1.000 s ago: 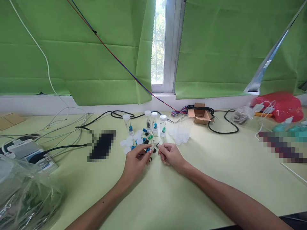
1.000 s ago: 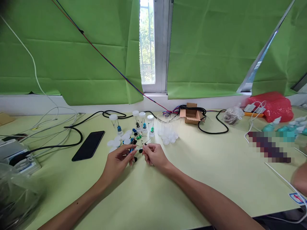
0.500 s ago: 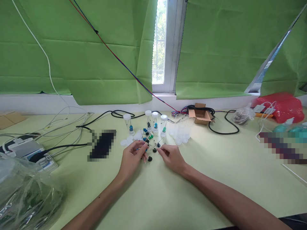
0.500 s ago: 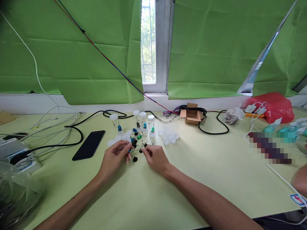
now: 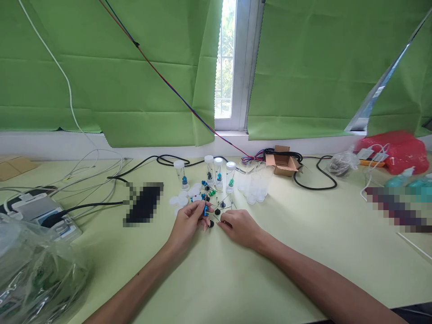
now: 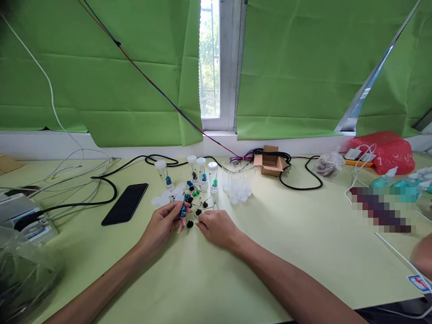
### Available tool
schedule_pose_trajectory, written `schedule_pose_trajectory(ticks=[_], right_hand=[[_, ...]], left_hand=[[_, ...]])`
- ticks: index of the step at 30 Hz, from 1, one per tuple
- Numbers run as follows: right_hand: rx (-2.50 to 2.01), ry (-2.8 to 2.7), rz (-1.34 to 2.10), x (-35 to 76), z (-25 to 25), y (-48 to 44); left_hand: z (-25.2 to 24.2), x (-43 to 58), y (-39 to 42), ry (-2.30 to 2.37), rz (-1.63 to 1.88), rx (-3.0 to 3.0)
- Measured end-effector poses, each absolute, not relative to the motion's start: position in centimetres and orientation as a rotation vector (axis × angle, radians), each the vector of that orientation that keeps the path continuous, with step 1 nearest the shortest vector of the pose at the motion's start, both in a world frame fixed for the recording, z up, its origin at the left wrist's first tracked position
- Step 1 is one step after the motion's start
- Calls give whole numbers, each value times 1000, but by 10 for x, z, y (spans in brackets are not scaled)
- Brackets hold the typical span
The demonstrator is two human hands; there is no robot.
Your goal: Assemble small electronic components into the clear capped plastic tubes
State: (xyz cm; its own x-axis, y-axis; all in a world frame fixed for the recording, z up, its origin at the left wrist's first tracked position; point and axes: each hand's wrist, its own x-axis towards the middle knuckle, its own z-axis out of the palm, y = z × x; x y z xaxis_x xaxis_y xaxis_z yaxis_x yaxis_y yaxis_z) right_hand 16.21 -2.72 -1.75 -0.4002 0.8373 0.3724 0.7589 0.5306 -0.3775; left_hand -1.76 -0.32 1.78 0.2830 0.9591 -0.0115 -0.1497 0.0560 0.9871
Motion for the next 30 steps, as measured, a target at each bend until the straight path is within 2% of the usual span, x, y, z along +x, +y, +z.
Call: schedule_pose_trajectory(ticks=[23, 30], right_hand=[[-1322, -1999, 247, 163, -19, -25], [-1347, -1921, 225, 164, -22, -23]], left_hand=[[17, -25, 6, 1077, 1045, 1475], [19, -22, 0, 1143, 1150, 1551]])
